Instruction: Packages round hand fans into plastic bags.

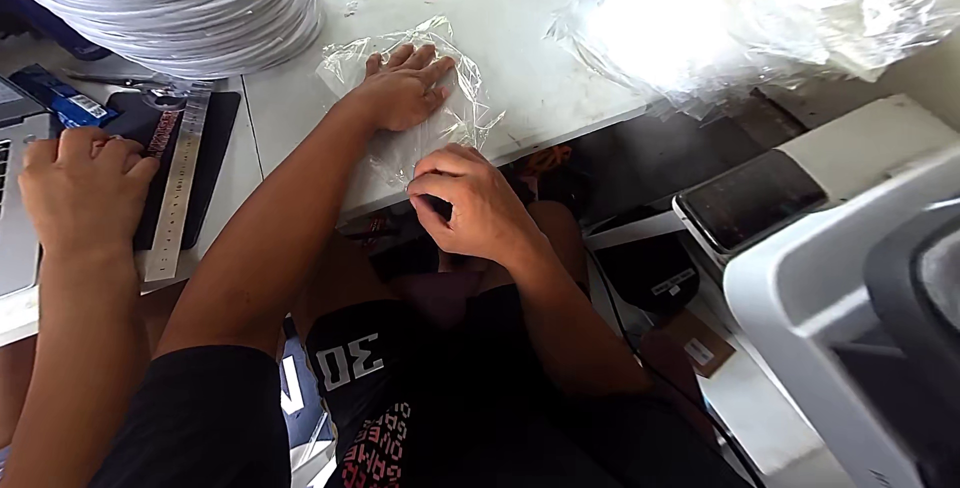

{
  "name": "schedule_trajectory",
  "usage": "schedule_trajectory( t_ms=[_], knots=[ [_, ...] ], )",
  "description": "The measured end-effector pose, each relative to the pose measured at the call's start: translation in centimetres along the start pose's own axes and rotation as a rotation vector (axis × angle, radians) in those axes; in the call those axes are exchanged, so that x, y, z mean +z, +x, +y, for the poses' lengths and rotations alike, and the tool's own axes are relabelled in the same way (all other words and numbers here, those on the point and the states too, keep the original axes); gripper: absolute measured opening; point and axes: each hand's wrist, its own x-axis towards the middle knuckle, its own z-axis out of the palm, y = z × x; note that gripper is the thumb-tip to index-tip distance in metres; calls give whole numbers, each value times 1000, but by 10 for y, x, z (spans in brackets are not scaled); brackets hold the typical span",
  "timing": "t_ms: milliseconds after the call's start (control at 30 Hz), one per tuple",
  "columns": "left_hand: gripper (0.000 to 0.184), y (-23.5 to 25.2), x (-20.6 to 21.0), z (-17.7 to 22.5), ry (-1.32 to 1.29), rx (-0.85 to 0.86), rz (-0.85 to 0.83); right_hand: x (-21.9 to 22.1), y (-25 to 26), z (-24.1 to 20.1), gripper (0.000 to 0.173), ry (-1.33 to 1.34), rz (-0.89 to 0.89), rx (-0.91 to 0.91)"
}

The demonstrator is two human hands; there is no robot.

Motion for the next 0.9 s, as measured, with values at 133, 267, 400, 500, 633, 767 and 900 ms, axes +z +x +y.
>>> schedule_trajectory(
  t_ms=[133, 267, 400, 500, 633, 767, 900],
  knots=[
    [59, 1, 1, 1, 5, 4, 1, -4, 24, -10, 47, 7, 78, 140],
    [58, 1, 2, -2, 16, 10, 10, 10, 46, -11, 44, -51, -63, 147],
    [59, -2, 1, -6, 0, 26, 16, 17, 31, -16, 17, -53, 26, 28],
    [60, -1, 2, -4, 3, 28, 13, 18, 11, -21, 19, -16, -28, -13],
    [59, -1, 2, -3, 9, 25, 16, 21, 0, -19, 30, 25, -6, 87],
    [59, -1, 2, 0, 21, 12, 12, 21, 8, -25, 28, -63, 5, 199],
    [60, -2, 1, -2, 12, 4, 15, 27, 5, -29, 20, -86, 117, 131]
  ],
)
